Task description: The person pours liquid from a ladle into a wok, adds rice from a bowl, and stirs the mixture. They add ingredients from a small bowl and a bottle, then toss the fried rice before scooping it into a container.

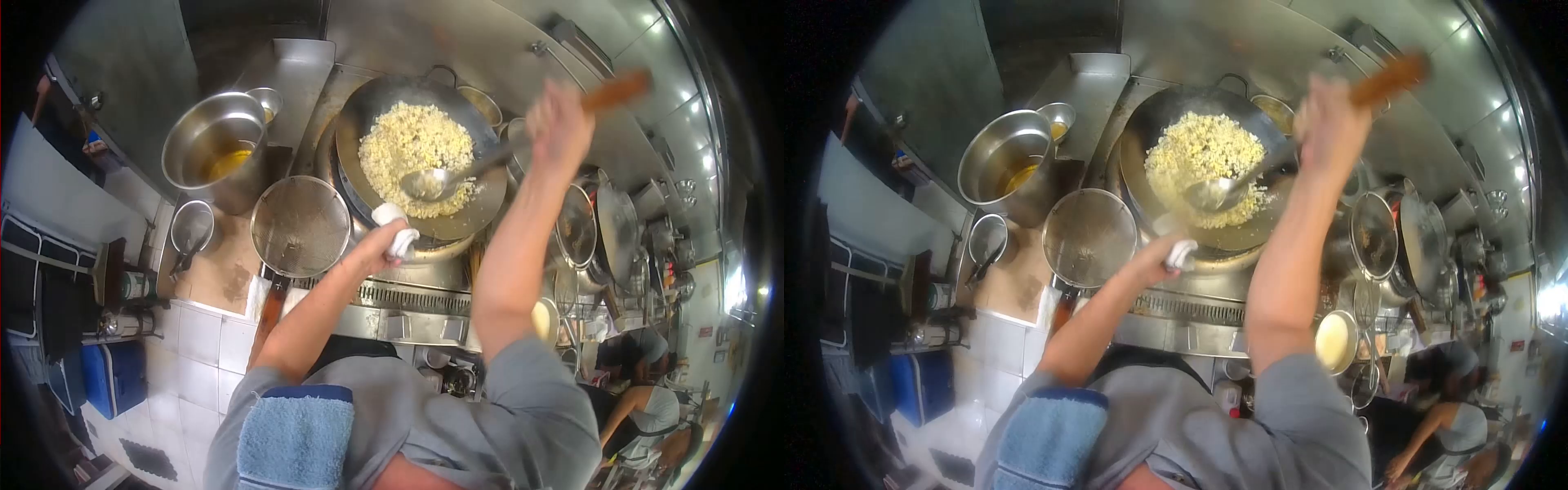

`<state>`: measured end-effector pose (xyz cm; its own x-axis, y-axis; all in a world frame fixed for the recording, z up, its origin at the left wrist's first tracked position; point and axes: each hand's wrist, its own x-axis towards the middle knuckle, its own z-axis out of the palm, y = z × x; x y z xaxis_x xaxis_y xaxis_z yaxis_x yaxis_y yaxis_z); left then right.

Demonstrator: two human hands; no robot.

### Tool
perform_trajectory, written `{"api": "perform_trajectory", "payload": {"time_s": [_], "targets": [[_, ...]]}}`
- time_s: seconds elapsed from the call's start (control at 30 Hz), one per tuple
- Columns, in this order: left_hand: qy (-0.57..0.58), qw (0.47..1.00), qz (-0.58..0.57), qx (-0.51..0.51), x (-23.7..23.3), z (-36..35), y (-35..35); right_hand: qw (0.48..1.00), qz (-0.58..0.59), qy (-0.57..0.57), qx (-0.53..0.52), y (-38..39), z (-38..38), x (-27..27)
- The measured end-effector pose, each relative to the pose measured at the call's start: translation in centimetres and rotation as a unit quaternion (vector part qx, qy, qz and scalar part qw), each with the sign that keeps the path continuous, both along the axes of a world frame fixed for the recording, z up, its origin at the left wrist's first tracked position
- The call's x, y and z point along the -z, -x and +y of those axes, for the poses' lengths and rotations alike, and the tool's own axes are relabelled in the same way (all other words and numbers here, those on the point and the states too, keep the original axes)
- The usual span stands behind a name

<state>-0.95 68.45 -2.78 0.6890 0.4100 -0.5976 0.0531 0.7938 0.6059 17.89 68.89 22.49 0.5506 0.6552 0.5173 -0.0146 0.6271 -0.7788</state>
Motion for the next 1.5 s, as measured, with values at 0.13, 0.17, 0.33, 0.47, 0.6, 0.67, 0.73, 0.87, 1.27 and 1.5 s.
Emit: {"api": "perform_trajectory", "payload": {"time_s": [0.13,0.17,0.33,0.47,0.6,0.67,0.73,0.87,1.27,1.5], "targets": [[0.020,0.999,-0.026,0.027,2.0,0.6,0.0,0.996,0.033,-0.058,0.055,0.9,1.5,6.0],[0.017,0.999,-0.019,0.028,2.1,0.6,-0.1,0.996,0.054,-0.038,0.059,-0.4,0.1,6.0],[0.013,1.000,-0.011,0.022,1.5,1.3,-0.3,0.993,-0.018,-0.023,0.115,4.1,-3.4,7.0],[0.007,0.999,-0.012,0.031,3.0,0.4,-0.3,0.992,0.014,-0.005,0.126,0.6,-1.4,6.7],[0.018,0.999,-0.006,0.032,0.6,1.1,-0.2,0.992,-0.002,-0.060,0.113,-1.5,-3.1,9.0],[0.041,0.999,-0.001,0.033,1.7,0.4,-0.1,0.983,0.007,-0.069,0.168,-3.5,-0.3,8.2],[0.039,0.998,0.009,0.038,1.4,0.7,-0.2,0.990,0.000,-0.115,0.087,-6.2,1.3,2.5],[0.045,0.999,0.022,-0.002,-0.2,0.1,0.0,0.978,0.026,-0.099,0.181,-7.2,4.0,2.9],[-0.011,0.985,-0.081,-0.150,-0.9,-7.7,1.3,0.952,-0.136,0.041,0.272,-2.7,4.7,4.0],[0.029,0.988,-0.056,-0.144,-2.0,-4.0,0.4,0.968,-0.099,0.078,0.218,2.6,-3.3,3.5]]}}
